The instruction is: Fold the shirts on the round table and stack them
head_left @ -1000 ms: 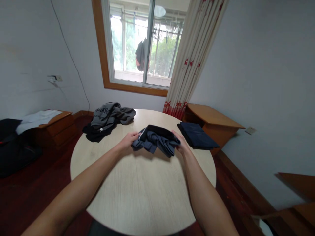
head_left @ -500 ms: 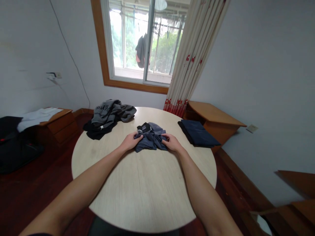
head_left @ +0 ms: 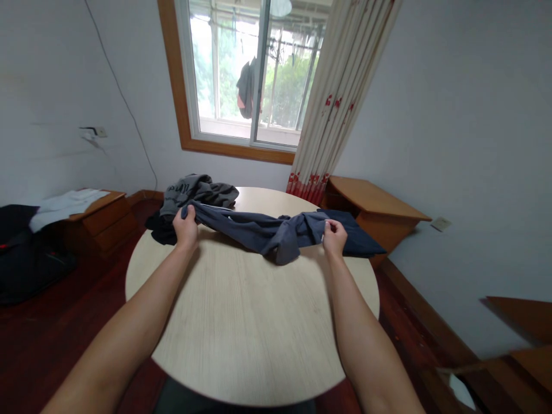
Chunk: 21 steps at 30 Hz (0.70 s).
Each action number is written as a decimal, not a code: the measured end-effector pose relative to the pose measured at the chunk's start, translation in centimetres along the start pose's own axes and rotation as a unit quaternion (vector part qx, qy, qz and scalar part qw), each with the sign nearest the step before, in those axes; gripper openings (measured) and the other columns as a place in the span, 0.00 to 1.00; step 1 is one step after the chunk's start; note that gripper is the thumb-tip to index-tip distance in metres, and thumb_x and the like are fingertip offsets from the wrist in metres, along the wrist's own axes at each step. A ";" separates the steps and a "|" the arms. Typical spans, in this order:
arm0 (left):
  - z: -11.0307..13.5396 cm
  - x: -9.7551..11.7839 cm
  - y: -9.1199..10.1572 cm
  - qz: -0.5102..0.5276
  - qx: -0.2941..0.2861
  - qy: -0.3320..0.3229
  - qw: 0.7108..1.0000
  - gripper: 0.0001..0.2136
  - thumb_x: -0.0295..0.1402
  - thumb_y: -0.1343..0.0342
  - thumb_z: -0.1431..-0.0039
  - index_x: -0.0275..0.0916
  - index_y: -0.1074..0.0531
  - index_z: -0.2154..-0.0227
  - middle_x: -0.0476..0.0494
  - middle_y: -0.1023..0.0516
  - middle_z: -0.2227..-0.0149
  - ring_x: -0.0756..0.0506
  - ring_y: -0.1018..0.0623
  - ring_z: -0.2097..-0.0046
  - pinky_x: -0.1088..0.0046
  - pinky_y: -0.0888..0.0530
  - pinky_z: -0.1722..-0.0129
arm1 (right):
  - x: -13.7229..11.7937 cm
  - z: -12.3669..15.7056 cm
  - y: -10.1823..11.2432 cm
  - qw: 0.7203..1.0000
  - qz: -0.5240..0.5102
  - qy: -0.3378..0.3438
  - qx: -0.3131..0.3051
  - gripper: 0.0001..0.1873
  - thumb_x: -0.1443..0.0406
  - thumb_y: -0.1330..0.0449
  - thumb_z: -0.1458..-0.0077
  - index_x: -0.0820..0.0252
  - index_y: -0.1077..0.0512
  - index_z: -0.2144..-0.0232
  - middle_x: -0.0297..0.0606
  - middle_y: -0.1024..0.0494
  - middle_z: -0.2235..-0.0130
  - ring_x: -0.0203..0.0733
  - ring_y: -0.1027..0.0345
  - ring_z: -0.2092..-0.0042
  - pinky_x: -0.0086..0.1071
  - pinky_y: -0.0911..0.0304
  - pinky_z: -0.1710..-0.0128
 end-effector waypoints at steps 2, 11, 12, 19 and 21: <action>0.3 0.3 0.1 -0.027 -0.016 -0.062 0.998 0.19 0.51 0.40 0.44 0.38 0.28 0.68 0.48 0.28 0.70 0.48 0.25 0.68 0.73 0.24 0.69 | 0.6 -0.2 0.0 0.999 -0.014 -0.014 0.031 0.12 0.57 0.42 0.48 0.61 0.27 0.67 0.41 0.22 0.64 0.43 0.30 0.63 0.38 0.35 0.56; 1.8 1.0 -0.1 -0.220 -0.059 -0.277 0.934 0.12 0.37 0.45 0.38 0.39 0.29 0.54 0.38 0.25 0.50 0.41 0.26 0.47 0.62 0.31 0.43 | 1.7 0.0 0.1 0.996 0.077 -0.015 0.043 0.14 0.59 0.46 0.46 0.62 0.26 0.65 0.46 0.22 0.58 0.46 0.29 0.57 0.42 0.35 0.50; 2.4 1.1 -0.3 -0.245 -0.097 -0.298 0.918 0.12 0.36 0.45 0.39 0.39 0.28 0.54 0.38 0.24 0.50 0.40 0.26 0.46 0.61 0.31 0.42 | 1.3 0.4 -0.2 0.996 0.082 0.009 0.023 0.15 0.58 0.47 0.45 0.62 0.26 0.64 0.46 0.22 0.58 0.47 0.29 0.57 0.42 0.35 0.50; 8.4 0.4 -2.8 -0.391 -0.428 -0.306 0.755 0.09 0.34 0.46 0.37 0.41 0.23 0.58 0.41 0.19 0.51 0.38 0.24 0.48 0.55 0.31 0.46 | -1.7 5.3 -3.4 0.914 0.144 0.133 -0.355 0.19 0.57 0.40 0.45 0.62 0.23 0.55 0.46 0.21 0.54 0.43 0.27 0.61 0.36 0.33 0.57; 9.5 -0.2 -3.2 -0.445 -0.457 -0.289 0.714 0.14 0.35 0.43 0.39 0.41 0.24 0.52 0.39 0.20 0.48 0.35 0.25 0.46 0.53 0.31 0.47 | -1.8 6.1 -4.1 0.879 0.215 0.133 -0.404 0.24 0.58 0.38 0.46 0.63 0.25 0.49 0.46 0.21 0.54 0.43 0.27 0.61 0.35 0.34 0.57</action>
Point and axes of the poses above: each hand's wrist, its own z-axis away from the middle knuckle, its own y-axis out of the back of the hand, x = y × z, the point moved 1 cm from there along -z, towards the middle knuckle
